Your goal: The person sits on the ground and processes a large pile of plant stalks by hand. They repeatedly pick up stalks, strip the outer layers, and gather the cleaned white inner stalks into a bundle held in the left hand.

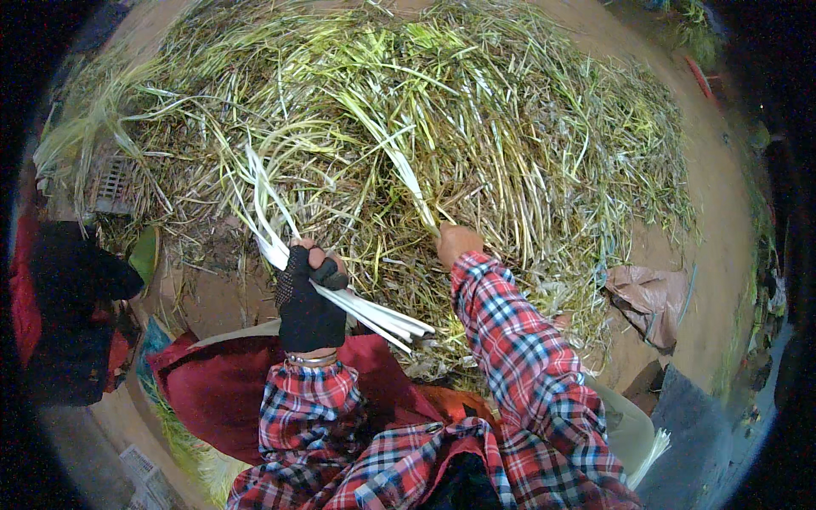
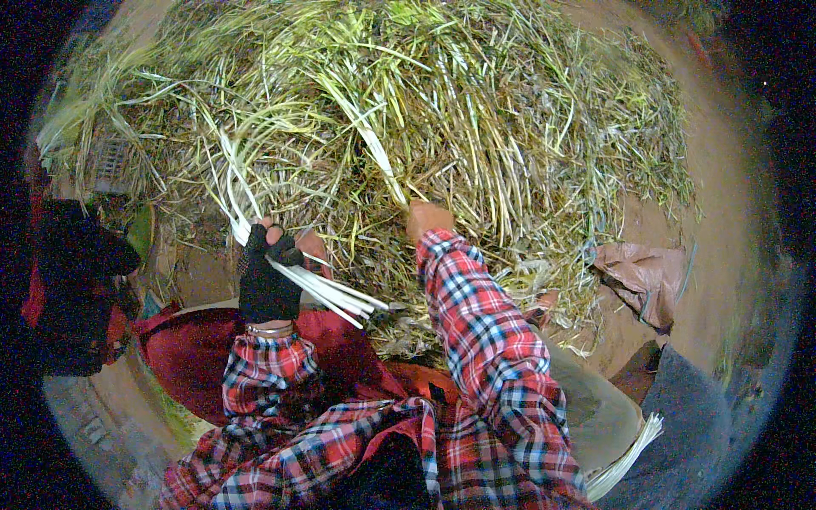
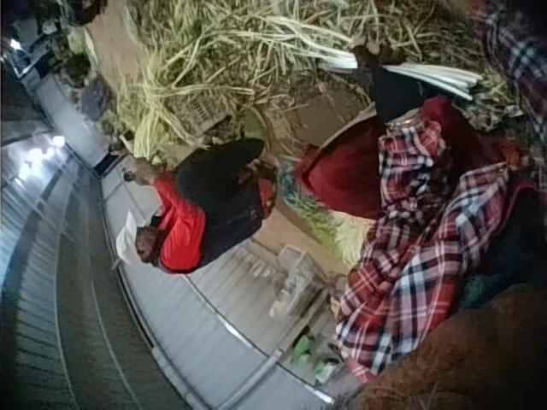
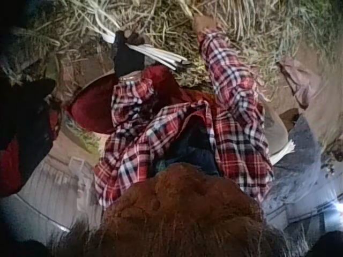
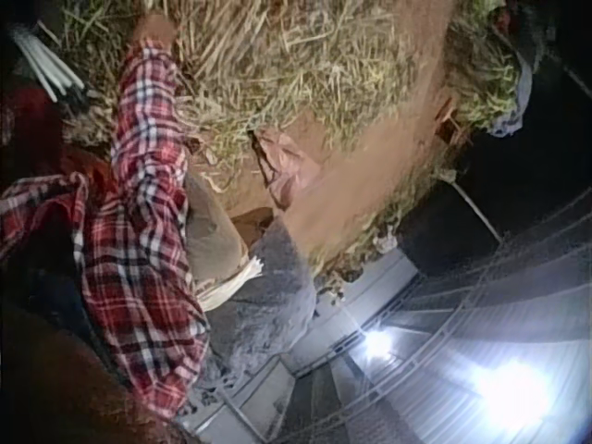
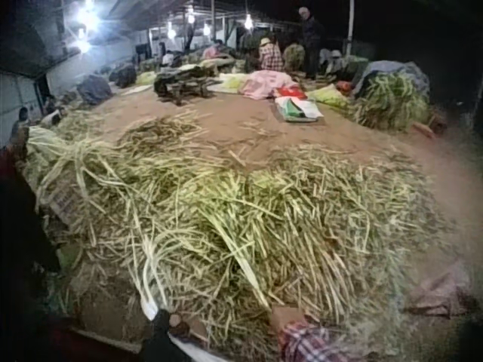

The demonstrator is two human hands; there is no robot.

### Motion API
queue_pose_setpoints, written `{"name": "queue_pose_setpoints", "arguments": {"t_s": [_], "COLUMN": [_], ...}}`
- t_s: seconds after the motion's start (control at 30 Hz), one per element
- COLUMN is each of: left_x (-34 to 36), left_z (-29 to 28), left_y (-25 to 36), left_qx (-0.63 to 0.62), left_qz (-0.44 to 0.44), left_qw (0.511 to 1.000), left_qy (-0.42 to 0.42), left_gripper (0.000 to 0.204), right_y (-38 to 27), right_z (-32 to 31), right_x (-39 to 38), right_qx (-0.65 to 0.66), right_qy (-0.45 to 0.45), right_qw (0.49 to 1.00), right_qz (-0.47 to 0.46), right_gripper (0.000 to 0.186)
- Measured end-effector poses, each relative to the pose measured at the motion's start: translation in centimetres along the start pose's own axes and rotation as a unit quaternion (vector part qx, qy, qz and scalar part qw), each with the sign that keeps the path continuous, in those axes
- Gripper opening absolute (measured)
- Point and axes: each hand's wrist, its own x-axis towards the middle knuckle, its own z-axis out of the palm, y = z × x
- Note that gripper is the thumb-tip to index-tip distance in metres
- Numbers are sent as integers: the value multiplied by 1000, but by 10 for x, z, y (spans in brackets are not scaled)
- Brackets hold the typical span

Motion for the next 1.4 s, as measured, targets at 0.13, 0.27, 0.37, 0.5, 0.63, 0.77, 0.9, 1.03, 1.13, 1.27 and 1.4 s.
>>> {"name": "queue_pose_setpoints", "arguments": {"t_s": [0.13, 0.27, 0.37, 0.5, 0.63, 0.77, 0.9, 1.03, 1.13, 1.27, 1.4], "left_x": [3, 4, -4, -18, -31, -42, -51, -57, -61, -59, -54], "left_z": [-7, -5, 5, 21, 30, 29, 23, 20, 19, 19, 23], "left_y": [-1, -7, -13, -17, -22, -34, -43, -42, -45, -47, -44], "left_qx": [-63, -10, 32, 160, 233, 324, 295, 366, 390, 444, 325], "left_qz": [-48, -58, -68, -34, -23, -26, -31, -25, -33, 4, 60], "left_qw": [994, 995, 997, 986, 972, 939, 950, 923, 907, 881, 938], "left_qy": [-80, -85, 8, 44, -26, -115, -102, -116, -159, -162, -102], "left_gripper": [17, 19, 14, 9, 13, 16, 20, 17, 17, 21, 17], "right_y": [9, 15, 3, -8, -4, -13, -22, -28, -35, -39, -15], "right_z": [-17, -84, -110, -104, -89, -77, -71, -79, -91, -96, -89], "right_x": [-31, -83, -109, -122, -144, -158, -165, -165, -156, -146, -151], "right_qx": [84, 367, 528, 520, 524, 481, 396, 381, 380, 410, 175], "right_qy": [47, 141, 112, 22, -18, -15, 46, 114, 224, 217, 322], "right_qw": [991, 906, 838, 847, 839, 859, 884, 890, 874, 870, 920], "right_qz": [-91, -158, -85, -112, -145, -176, -245, -224, -201, -167, -135], "right_gripper": [20, 17, 20, 20, 22, 19, 15, 16, 17, 14, 8]}}
